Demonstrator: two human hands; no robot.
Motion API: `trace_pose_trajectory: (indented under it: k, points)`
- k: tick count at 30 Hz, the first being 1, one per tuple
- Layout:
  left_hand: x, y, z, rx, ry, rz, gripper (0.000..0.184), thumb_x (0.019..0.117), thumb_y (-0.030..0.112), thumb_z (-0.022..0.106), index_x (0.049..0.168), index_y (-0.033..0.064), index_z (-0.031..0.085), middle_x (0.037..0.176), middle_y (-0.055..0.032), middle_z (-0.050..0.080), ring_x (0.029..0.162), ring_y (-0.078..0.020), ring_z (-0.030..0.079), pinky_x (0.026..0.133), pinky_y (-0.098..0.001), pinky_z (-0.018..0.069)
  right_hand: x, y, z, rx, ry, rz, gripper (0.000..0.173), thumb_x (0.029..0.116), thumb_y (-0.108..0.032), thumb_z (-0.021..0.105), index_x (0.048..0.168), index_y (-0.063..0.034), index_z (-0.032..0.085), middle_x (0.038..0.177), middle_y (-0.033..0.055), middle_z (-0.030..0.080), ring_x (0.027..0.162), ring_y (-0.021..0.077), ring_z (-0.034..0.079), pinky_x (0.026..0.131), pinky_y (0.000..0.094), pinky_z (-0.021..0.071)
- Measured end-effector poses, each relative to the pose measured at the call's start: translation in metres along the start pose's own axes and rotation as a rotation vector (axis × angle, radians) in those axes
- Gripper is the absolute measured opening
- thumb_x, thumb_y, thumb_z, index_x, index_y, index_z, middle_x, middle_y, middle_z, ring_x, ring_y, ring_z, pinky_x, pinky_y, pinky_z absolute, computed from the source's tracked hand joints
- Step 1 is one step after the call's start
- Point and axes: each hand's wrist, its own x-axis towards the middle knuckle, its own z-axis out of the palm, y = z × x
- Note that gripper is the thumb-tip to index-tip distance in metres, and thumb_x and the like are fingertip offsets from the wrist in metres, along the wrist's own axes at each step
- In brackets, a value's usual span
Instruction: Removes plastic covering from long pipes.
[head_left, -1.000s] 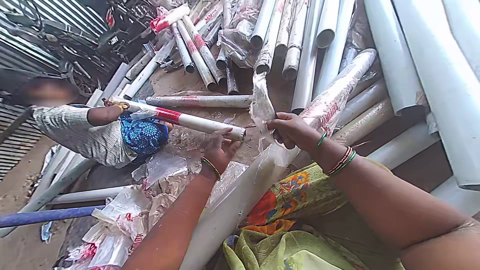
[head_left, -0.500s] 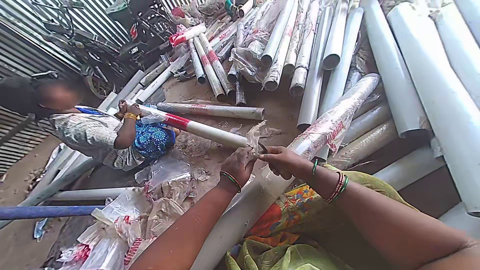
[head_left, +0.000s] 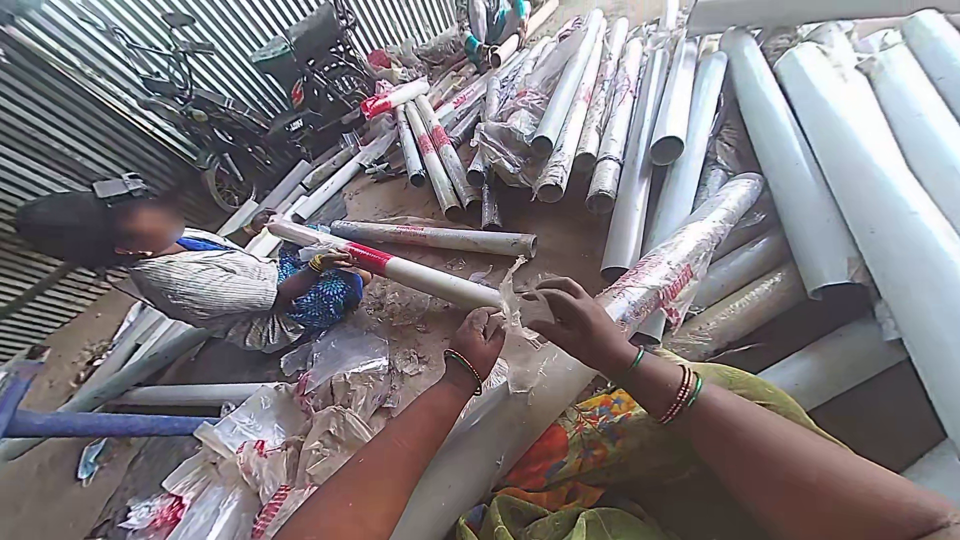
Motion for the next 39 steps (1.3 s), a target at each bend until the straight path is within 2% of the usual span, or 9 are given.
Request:
trace_pose_trajectory:
  k: [3,6,10,13,18,24,29,33,39]
  points:
    - [0.005,-0.006,0.002,-0.186,-0.087,-0.024,0.039,0.1011,0.016,0.058,0.133,-0.0057,0.057,0.117,-0.0202,0.067,0.104,-0.0214,0.064,0.096,-0.0392,0.0497,-0.006,-0.003,0.011,-0.139,-0.141,-0.169,0.045,0.0905,-0.025,0.076,0.132,-0.0086,0.068,0.142,0.0207,0.057,0.087,0.0312,0.070,0.071,0.0512,0.0570]
    - [0.002,-0.006,0.000,-0.465,-0.162,0.019,0.035,0.0986,0.005,0.058,0.130,-0.0113,0.053,0.111,-0.0157,0.065,0.096,-0.0070,0.061,0.091,-0.0252,0.0501,-0.009,-0.006,0.019,-0.218,-0.201,-0.227,0.051,0.0900,-0.022,0.076,0.138,-0.0083,0.064,0.144,0.0239,0.057,0.093,0.0424,0.072,0.072,0.0581,0.0575]
    - [-0.003,0.004,-0.005,-0.722,-0.186,-0.029,0.043,0.0974,-0.001,0.061,0.135,-0.0121,0.043,0.115,-0.0159,0.062,0.099,-0.0046,0.061,0.092,-0.0215,0.0499,-0.008,-0.005,0.021,-0.231,-0.139,-0.200,0.046,0.0896,-0.013,0.073,0.134,-0.0021,0.065,0.127,0.0260,0.066,0.096,0.0451,0.071,0.074,0.0605,0.0570]
    - [-0.006,0.008,-0.008,-0.785,-0.197,-0.041,0.048,0.0967,-0.002,0.062,0.137,-0.0112,0.038,0.115,-0.0160,0.061,0.096,-0.0042,0.062,0.090,-0.0209,0.0505,-0.007,-0.013,0.016,-0.211,-0.125,-0.070,0.033,0.0941,-0.013,0.069,0.119,0.0085,0.067,0.107,0.0290,0.069,0.090,0.0454,0.070,0.078,0.0612,0.0540]
    - [-0.005,0.006,-0.015,-0.660,-0.250,-0.047,0.041,0.1031,0.012,0.059,0.138,-0.0062,0.047,0.126,-0.0172,0.056,0.097,-0.0124,0.058,0.086,-0.0276,0.0494,-0.004,-0.011,0.011,-0.156,-0.079,0.073,0.024,0.0965,-0.012,0.064,0.102,0.0113,0.066,0.085,0.0235,0.065,0.075,0.0322,0.062,0.070,0.0496,0.0489]
    - [0.005,-0.014,-0.008,-0.687,-0.152,-0.068,0.053,0.1060,0.023,0.054,0.148,-0.0037,0.036,0.146,-0.0226,0.046,0.117,-0.0235,0.058,0.093,-0.0361,0.0512,0.006,-0.012,-0.003,0.222,0.064,0.409,0.018,0.0971,-0.013,0.063,0.111,-0.0012,0.061,0.074,-0.0046,0.056,0.051,-0.0028,0.047,0.049,0.0156,0.0413]
    - [-0.010,0.002,-0.001,-0.561,-0.330,0.092,0.081,0.0963,0.013,0.068,0.158,-0.0050,0.019,0.161,-0.0276,0.031,0.137,-0.0295,0.051,0.108,-0.0374,0.0457,0.008,-0.015,-0.001,0.549,0.138,0.487,0.008,0.0962,-0.005,0.058,0.103,-0.0081,0.057,0.066,-0.0096,0.057,0.044,-0.0028,0.047,0.043,0.0135,0.0432]
    - [-0.012,0.001,0.006,-0.480,-0.408,0.065,0.095,0.0926,0.016,0.075,0.159,-0.0078,0.011,0.159,-0.0305,0.032,0.145,-0.0319,0.041,0.117,-0.0381,0.0361,0.004,-0.022,0.005,0.684,0.057,0.556,0.006,0.0994,-0.004,0.054,0.100,-0.0091,0.058,0.064,-0.0075,0.058,0.044,-0.0006,0.049,0.044,0.0146,0.0450]
    - [-0.012,0.002,0.002,-0.612,-0.449,-0.027,0.047,0.0985,0.002,0.063,0.140,-0.0109,0.047,0.129,-0.0226,0.061,0.114,-0.0152,0.061,0.103,-0.0312,0.0462,0.000,-0.023,0.006,0.658,-0.038,0.541,0.008,0.0982,-0.005,0.053,0.105,-0.0092,0.056,0.066,-0.0081,0.057,0.045,-0.0011,0.048,0.044,0.0143,0.0438]
